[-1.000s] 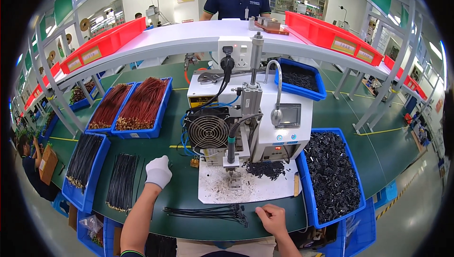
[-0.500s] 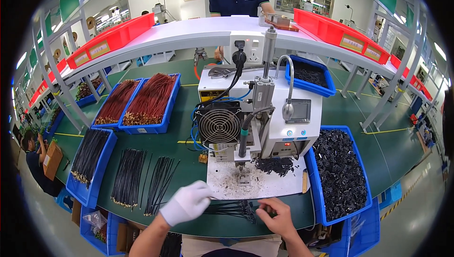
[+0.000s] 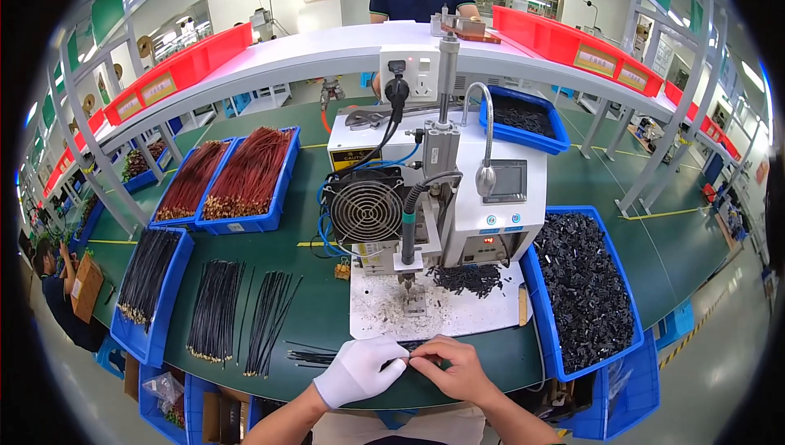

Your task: The person assembles small electronics components and wire harnesses by hand at an assembly station, using a manual pressing tool to connect plastic clips and connector pins.

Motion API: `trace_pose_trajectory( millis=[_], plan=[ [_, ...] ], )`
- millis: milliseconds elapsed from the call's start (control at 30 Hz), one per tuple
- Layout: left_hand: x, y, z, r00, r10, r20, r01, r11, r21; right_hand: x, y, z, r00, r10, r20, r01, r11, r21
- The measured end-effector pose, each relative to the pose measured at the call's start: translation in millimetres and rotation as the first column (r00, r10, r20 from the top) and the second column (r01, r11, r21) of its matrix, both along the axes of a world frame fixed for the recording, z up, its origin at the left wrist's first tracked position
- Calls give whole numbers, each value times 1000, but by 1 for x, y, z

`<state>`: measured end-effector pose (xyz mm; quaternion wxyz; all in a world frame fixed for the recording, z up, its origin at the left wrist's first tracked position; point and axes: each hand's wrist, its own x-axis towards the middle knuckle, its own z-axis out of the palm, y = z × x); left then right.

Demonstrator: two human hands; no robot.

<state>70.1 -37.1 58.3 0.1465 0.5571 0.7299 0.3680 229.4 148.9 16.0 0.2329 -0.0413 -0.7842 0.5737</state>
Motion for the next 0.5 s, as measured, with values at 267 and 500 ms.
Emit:
trace_pose_trajectory(
  millis=[267, 500],
  plan=[
    [-7, 17, -4, 999, 23, -36, -24, 999, -35, -14, 22, -9, 993, 55, 107, -56, 998, -1],
    [-10, 30, -3, 993, 100, -54, -104, 992, -77, -19, 37, -6, 997, 57, 55, -61, 995, 79]
  ],
)
